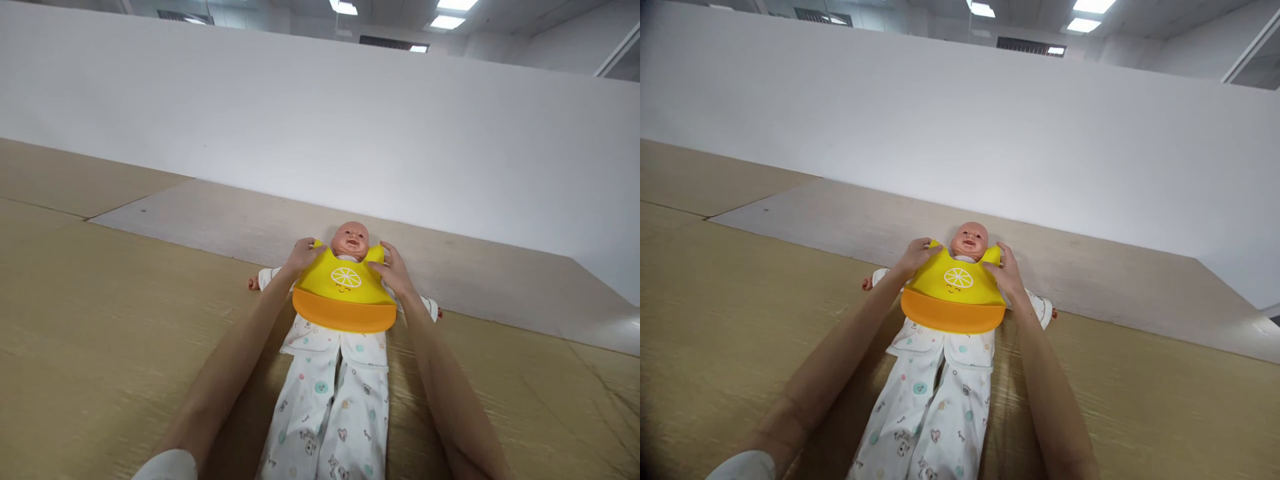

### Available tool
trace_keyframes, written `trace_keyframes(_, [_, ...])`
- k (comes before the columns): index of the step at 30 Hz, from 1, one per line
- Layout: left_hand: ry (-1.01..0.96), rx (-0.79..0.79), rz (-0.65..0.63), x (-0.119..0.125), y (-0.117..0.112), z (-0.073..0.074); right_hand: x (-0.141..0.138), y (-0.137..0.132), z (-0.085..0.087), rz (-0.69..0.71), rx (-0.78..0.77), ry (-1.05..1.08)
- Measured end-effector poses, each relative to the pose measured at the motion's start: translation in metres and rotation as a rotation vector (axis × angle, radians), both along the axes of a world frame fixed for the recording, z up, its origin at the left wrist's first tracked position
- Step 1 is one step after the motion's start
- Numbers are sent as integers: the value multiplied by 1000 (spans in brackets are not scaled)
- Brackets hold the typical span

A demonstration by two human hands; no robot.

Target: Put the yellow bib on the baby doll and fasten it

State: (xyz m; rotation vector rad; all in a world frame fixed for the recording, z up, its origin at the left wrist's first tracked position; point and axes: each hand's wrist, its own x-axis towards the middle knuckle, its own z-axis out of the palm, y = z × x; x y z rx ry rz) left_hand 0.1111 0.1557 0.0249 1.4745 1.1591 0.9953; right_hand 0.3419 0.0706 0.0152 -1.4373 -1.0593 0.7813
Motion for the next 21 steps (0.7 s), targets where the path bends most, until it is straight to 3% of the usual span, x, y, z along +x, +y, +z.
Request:
trace_keyframes(6, [136, -14, -101, -8, 0, -3, 14, 4, -12, 135, -35, -230])
trace_keyframes(11, [37, -13, -41, -4, 2, -5, 11, 4, -11, 27, -16, -162])
trace_keyframes(14, [-114, -70, -51, -1, 1, 0, 7, 3, -5, -45, 19, -26])
trace_keyframes(17, [-169, -75, -43, -3, 0, 8, 6, 4, 3, -123, 69, -23])
trace_keyframes(21, [-95, -66, -159, -13, 2, 15, 6, 10, 4, -231, 119, -96])
